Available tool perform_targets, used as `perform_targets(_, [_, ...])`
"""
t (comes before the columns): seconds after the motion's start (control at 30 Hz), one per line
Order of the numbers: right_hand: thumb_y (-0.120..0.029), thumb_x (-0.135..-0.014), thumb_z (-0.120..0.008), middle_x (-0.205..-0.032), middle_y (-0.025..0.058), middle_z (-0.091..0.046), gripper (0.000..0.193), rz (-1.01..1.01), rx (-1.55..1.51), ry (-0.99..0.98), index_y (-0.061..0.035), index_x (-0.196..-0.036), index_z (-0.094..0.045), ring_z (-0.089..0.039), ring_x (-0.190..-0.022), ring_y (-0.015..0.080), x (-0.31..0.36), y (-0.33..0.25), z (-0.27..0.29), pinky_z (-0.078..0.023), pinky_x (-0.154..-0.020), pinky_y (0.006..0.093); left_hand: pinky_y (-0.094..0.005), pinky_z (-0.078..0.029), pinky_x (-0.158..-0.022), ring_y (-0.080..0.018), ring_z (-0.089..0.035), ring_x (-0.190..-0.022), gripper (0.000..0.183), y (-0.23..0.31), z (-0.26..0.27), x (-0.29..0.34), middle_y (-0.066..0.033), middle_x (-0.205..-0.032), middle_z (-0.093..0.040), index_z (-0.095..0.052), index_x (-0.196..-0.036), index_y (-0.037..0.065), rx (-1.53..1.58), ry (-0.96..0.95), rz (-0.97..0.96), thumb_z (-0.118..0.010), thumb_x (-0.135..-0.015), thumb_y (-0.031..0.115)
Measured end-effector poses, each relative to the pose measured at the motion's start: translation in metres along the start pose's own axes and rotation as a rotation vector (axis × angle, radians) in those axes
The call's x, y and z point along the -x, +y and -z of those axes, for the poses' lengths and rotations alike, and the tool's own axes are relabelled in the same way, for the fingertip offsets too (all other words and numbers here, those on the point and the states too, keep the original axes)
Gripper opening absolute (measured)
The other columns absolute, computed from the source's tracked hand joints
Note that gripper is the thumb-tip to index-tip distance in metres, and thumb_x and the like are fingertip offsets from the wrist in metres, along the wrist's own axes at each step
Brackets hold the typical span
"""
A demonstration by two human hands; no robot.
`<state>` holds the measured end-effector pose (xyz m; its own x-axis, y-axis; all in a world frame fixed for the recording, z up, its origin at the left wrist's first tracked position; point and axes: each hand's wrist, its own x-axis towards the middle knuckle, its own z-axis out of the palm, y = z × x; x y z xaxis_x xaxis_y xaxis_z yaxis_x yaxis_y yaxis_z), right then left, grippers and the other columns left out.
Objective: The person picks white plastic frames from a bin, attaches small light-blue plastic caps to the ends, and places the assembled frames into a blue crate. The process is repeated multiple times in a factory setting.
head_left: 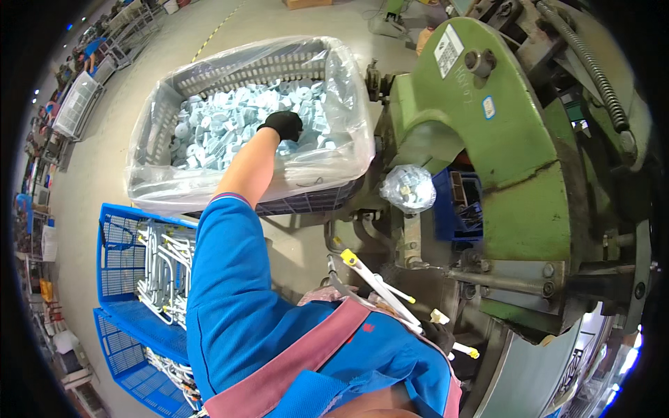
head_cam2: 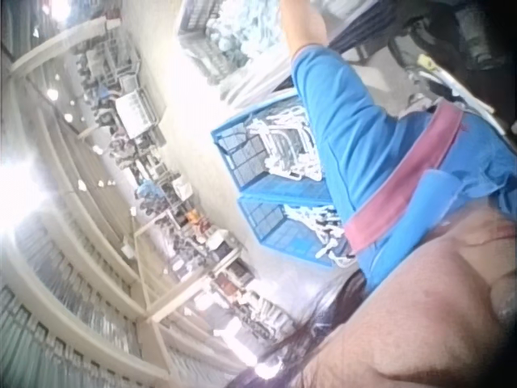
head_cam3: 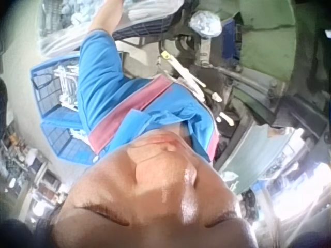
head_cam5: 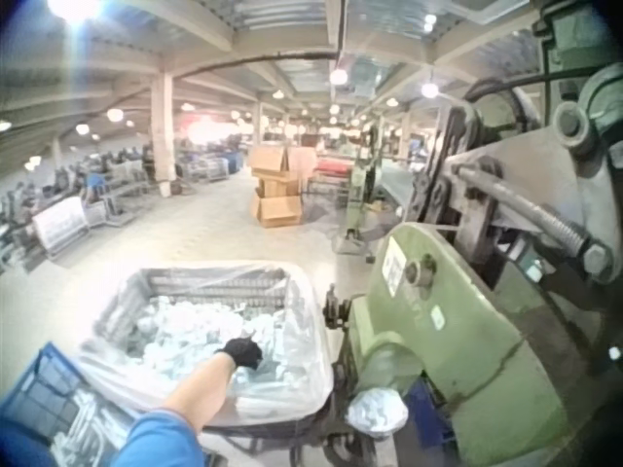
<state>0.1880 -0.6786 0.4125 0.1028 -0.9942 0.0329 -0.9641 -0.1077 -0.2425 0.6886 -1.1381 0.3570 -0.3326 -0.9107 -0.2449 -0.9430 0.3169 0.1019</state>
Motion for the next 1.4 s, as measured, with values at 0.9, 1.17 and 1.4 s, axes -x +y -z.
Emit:
perform_targets(0.9, [-0.026,-0.077,-0.059,-0.071,0.0072,-0.060,0.014,0.513,-0.018,-0.004,-0.0130,-0.082,-0.061,-0.062,-0.064,0.0276,-0.077,0.045,0.022,-0.044,-0.052,0.0420,-0.0275,-0.044,-0.093,-0.0126,-0.053,-0.110,0.038,0.360,0.050,0.263,-0.0068,-0.120,-0.059,-0.057,-0.121,0.004,1.224,-0.664,-0.460,-0.067,-0.085,0.007])
perform_targets(1.17, [-0.027,-0.078,-0.063,-0.085,0.0116,-0.062,0.026,0.740,-0.091,0.016,-0.0094,-0.098,-0.063,-0.060,-0.073,0.0296,-0.098,0.077,0.045,-0.044,-0.065,0.0432,-0.0279,-0.047,-0.058,-0.0119,-0.059,-0.066,0.042,0.379,0.025,0.251,-0.0108,-0.101,-0.067,-0.062,-0.113,0.004,0.981,0.240,-0.294,-0.075,-0.077,0.023])
perform_targets(1.4, [-0.035,-0.073,-0.069,-0.082,0.0092,-0.063,0.042,0.791,0.065,-0.181,-0.0116,-0.108,-0.061,-0.062,-0.076,0.0260,-0.110,0.088,0.059,-0.047,-0.061,0.0392,-0.0358,-0.048,-0.063,-0.0267,-0.062,-0.072,0.037,0.409,0.019,0.214,-0.0185,-0.096,-0.065,-0.064,-0.109,0.004,0.777,0.452,-0.057,-0.071,-0.082,0.027])
